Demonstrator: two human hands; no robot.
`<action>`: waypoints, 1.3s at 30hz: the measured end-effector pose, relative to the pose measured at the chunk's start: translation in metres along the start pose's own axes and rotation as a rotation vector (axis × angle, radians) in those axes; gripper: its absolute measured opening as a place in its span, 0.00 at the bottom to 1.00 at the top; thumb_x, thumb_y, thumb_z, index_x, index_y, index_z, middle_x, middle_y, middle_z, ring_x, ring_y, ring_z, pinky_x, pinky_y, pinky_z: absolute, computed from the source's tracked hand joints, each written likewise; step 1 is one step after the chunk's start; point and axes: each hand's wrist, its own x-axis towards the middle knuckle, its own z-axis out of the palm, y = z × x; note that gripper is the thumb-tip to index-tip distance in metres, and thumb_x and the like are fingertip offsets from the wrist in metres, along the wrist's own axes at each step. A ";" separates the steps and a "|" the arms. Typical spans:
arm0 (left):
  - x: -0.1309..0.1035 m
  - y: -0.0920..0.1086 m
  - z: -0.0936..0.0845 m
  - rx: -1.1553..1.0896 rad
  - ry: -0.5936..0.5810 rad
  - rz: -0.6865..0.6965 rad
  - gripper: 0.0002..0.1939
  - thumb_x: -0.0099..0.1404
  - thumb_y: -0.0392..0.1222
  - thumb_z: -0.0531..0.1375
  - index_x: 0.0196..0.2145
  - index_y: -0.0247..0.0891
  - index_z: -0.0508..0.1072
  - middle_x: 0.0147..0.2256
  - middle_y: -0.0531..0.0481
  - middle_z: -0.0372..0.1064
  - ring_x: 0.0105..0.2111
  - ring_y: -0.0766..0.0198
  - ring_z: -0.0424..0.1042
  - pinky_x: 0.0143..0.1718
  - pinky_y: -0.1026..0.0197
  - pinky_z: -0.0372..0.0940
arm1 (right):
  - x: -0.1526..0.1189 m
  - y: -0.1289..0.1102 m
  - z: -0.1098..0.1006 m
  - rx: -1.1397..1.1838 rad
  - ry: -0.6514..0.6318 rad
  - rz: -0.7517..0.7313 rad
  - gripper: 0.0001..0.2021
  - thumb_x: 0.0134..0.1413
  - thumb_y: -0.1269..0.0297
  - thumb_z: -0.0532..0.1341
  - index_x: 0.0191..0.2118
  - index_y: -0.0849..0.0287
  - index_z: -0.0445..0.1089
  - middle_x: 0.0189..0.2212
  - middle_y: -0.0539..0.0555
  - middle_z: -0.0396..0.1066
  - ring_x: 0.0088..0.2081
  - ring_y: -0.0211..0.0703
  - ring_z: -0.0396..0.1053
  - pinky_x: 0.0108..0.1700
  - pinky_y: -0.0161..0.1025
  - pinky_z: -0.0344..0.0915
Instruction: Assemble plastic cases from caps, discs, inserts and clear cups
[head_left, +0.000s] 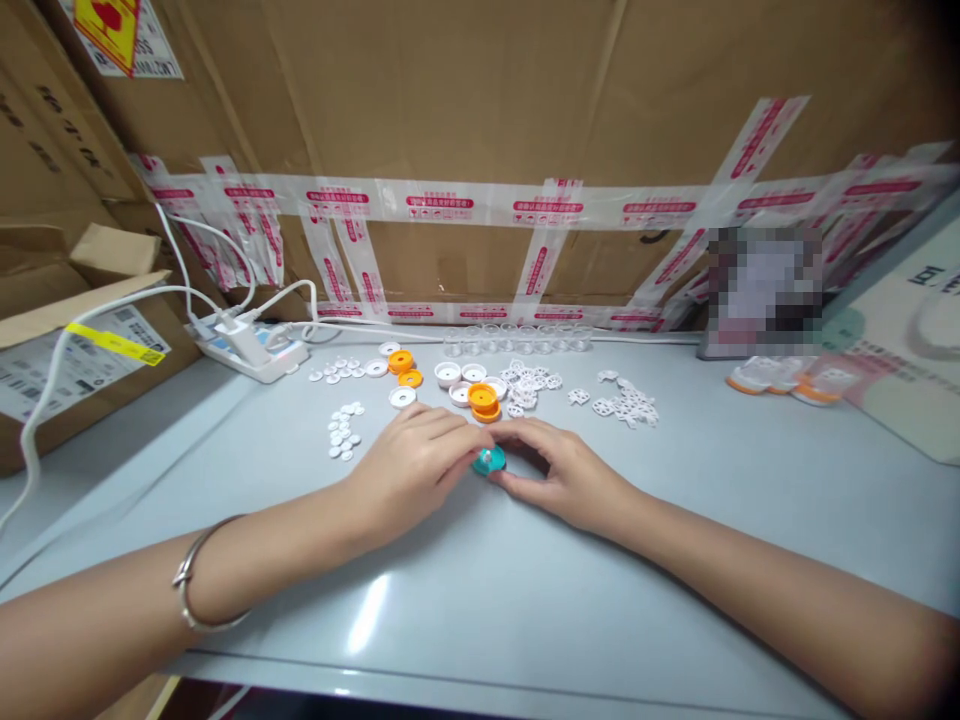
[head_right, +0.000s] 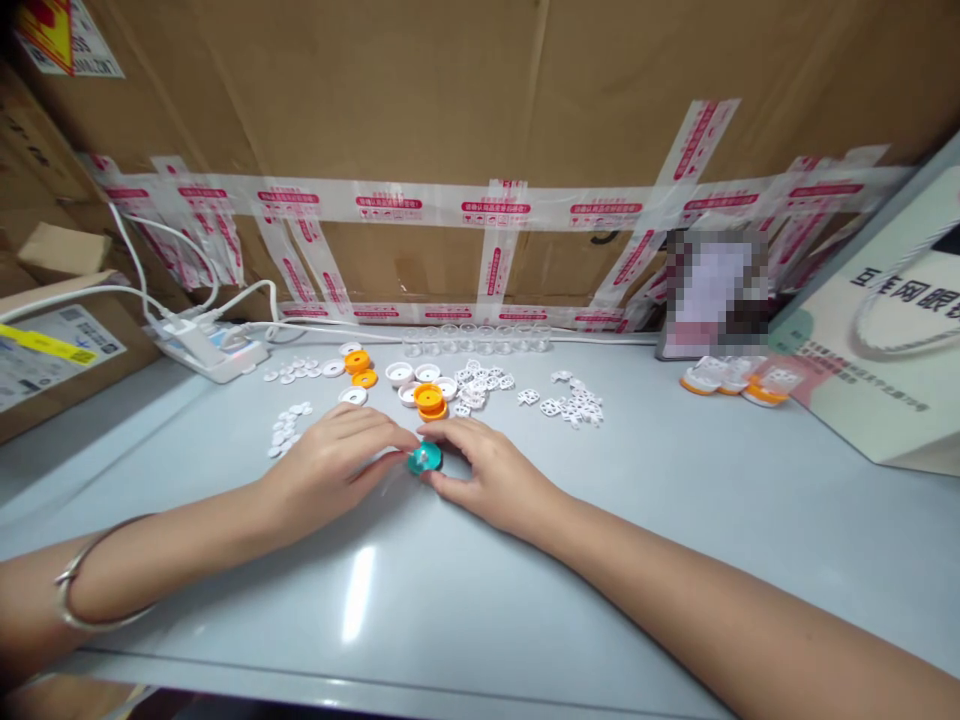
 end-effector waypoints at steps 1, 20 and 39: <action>0.000 0.000 0.004 -0.004 0.013 -0.003 0.07 0.66 0.35 0.51 0.37 0.39 0.69 0.34 0.51 0.73 0.35 0.64 0.70 0.38 0.60 0.57 | 0.000 0.000 0.000 0.000 0.001 -0.010 0.16 0.50 0.67 0.60 0.47 0.55 0.68 0.44 0.55 0.72 0.45 0.44 0.70 0.47 0.42 0.66; -0.005 -0.006 0.009 0.203 -0.017 0.208 0.10 0.67 0.32 0.49 0.41 0.37 0.68 0.33 0.48 0.74 0.35 0.64 0.71 0.38 0.60 0.55 | -0.002 0.004 0.002 0.024 0.019 0.003 0.17 0.49 0.67 0.61 0.47 0.56 0.67 0.45 0.56 0.71 0.46 0.44 0.70 0.48 0.43 0.67; 0.012 -0.065 -0.061 0.157 0.269 -0.401 0.07 0.44 0.26 0.48 0.18 0.37 0.58 0.23 0.51 0.60 0.29 0.63 0.63 0.30 0.63 0.57 | -0.003 0.001 -0.001 0.007 -0.010 0.061 0.18 0.48 0.64 0.63 0.48 0.57 0.65 0.46 0.56 0.70 0.45 0.43 0.70 0.49 0.41 0.67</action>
